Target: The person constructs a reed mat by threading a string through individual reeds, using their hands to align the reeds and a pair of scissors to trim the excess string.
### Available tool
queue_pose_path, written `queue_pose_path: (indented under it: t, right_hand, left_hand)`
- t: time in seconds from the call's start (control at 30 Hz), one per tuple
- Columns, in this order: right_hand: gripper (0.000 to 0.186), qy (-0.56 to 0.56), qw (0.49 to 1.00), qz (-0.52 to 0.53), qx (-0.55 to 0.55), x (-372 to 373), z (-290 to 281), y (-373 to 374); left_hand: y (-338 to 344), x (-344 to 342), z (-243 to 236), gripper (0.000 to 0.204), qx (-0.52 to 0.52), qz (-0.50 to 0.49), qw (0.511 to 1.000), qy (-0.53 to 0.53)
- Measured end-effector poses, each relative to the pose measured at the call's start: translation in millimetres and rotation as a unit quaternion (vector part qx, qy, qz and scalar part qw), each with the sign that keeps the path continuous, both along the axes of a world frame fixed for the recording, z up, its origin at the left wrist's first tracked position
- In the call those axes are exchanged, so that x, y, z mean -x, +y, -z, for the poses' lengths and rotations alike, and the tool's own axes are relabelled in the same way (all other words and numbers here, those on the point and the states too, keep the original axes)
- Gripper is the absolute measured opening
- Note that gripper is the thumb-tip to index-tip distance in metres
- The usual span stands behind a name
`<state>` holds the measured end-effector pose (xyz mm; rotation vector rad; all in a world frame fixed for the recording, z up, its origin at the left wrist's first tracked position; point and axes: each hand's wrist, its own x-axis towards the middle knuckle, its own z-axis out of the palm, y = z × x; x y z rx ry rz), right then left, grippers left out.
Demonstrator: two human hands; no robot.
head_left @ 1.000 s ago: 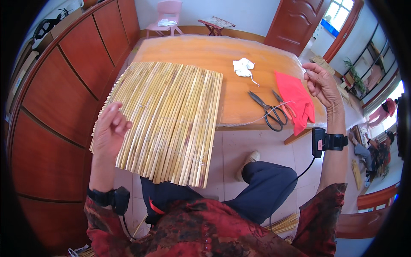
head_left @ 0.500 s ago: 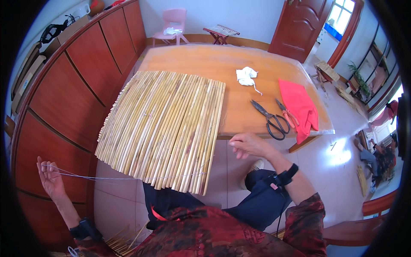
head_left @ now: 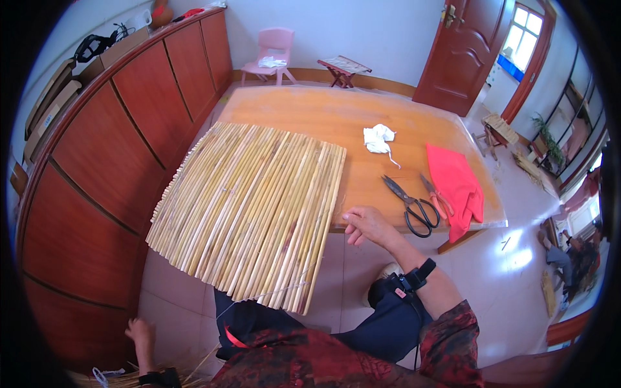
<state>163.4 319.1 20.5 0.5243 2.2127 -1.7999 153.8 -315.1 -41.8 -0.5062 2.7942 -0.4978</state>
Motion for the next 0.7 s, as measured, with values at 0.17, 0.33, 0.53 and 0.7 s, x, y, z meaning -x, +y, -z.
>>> queue_pose_path:
  t: [0.17,0.33,0.53,0.7]
  right_hand:
    - [0.041,0.006,1.0,0.026,-0.001,13,9,-2]
    - [0.049,-0.076,0.997,-0.02,0.022,8,-10,-31]
    - [0.048,-0.069,0.992,0.01,0.11,0,5,-42]
    - [0.04,-0.067,0.989,-0.002,0.129,-10,18,-57]
  left_hand:
    - [131,26,-38,0.054,-0.716,-0.056,0.696,0.017]
    - [190,33,-31,0.051,-0.878,-0.15,0.455,0.005]
    - [210,38,-28,0.039,-0.89,-0.123,0.439,0.011]
    - [218,43,-28,0.037,-0.899,-0.112,0.423,0.039]
